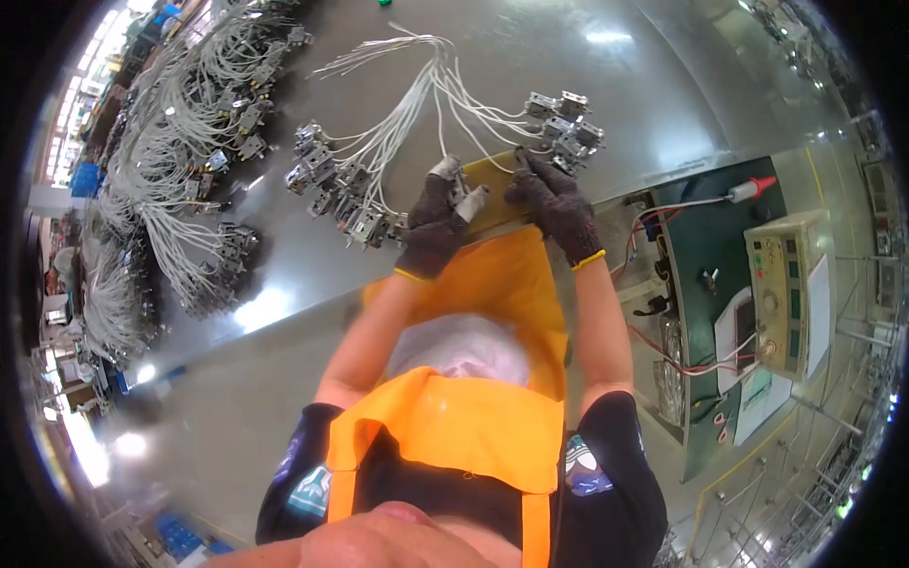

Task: Organizing and bundling multiple wire harnesses into a central fixture at an assembly station.

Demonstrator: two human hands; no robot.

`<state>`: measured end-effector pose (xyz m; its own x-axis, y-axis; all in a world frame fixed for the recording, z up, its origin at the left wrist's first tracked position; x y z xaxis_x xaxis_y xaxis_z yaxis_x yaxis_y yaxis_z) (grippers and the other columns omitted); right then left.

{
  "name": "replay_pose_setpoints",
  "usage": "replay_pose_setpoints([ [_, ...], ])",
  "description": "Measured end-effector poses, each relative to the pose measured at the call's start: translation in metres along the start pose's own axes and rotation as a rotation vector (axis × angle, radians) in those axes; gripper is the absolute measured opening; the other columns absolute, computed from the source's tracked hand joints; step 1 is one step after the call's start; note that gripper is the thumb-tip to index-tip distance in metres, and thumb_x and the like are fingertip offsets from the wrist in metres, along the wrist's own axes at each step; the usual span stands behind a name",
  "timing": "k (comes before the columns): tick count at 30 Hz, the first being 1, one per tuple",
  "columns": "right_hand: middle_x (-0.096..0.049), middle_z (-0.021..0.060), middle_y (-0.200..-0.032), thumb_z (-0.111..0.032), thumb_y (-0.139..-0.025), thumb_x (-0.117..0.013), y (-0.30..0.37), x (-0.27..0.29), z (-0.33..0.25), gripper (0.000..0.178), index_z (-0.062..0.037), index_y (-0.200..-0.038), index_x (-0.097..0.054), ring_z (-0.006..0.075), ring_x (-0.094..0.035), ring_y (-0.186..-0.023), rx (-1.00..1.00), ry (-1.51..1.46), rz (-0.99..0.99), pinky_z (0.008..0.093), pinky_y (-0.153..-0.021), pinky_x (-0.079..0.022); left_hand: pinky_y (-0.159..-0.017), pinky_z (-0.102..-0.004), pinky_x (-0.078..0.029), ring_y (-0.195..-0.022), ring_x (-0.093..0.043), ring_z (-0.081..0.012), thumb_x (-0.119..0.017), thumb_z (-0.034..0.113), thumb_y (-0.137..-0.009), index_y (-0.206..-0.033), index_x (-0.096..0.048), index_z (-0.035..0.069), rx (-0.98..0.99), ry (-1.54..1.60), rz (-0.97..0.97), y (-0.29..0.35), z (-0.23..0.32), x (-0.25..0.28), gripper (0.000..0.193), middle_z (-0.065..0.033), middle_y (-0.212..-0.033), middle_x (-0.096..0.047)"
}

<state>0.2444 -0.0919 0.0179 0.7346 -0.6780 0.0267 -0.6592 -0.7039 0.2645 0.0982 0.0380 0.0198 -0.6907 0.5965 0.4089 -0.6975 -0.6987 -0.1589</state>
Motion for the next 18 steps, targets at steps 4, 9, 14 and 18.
replay_pose_setpoints([
  [4,-0.071,0.0026,-0.094,-0.022,-0.096,-0.061,0.014,-0.013,-0.005,0.039,-0.0060,-0.131,-0.061,0.0074,-0.063,-0.078,0.004,0.170,-0.169,0.0222,-0.062,-0.048,-0.090,-0.0317,-0.049,-0.099,-0.061,-0.0185,-0.073,0.025,-0.088,-0.137,-0.045,-0.001,0.052,0.190,0.062,0.001,0.003,0.016,0.062,-0.0129,-0.112,-0.062],
  [9,-0.072,0.0113,-0.100,-0.017,-0.093,-0.062,0.042,-0.040,-0.056,0.032,-0.0060,-0.123,-0.065,0.0265,-0.069,-0.088,0.834,0.806,-0.145,0.0363,-0.077,-0.054,-0.080,-0.0404,-0.052,-0.091,-0.064,-0.0358,-0.074,0.018,-0.084,-0.128,-0.050,0.000,-0.278,-0.158,0.182,0.000,0.016,-0.001,0.054,-0.0209,-0.103,-0.063],
  [14,-0.070,0.0166,-0.094,-0.025,-0.093,-0.057,0.033,-0.067,-0.072,0.025,-0.0086,-0.109,-0.068,0.0353,-0.067,-0.089,0.607,0.945,-0.179,0.0445,-0.079,-0.053,-0.075,-0.0474,-0.049,-0.086,-0.060,-0.0446,-0.065,0.010,-0.080,-0.112,-0.055,0.001,-0.119,0.072,-0.068,-0.021,-0.059,-0.039,0.035,-0.0231,-0.092,-0.060],
  [18,-0.068,0.0176,-0.084,-0.029,-0.094,-0.054,0.011,-0.074,-0.041,0.022,-0.0125,-0.099,-0.068,0.0350,-0.067,-0.081,0.398,1.225,-0.270,0.0452,-0.073,-0.052,-0.075,-0.0481,-0.048,-0.088,-0.061,-0.0450,-0.066,0.011,-0.080,-0.104,-0.054,0.002,-0.308,-0.108,-0.023,-0.018,0.014,-0.020,0.028,-0.0237,-0.089,-0.061],
])
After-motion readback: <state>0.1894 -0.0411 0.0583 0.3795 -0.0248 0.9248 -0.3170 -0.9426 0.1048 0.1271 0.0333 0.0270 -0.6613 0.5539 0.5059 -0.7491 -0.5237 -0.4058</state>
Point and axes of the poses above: each hand's wrist, its own y-axis away from the middle knuckle, its own x-axis out of the back of the hand, z = x × y, the point moved 10 cm from there along -y, towards the middle knuckle
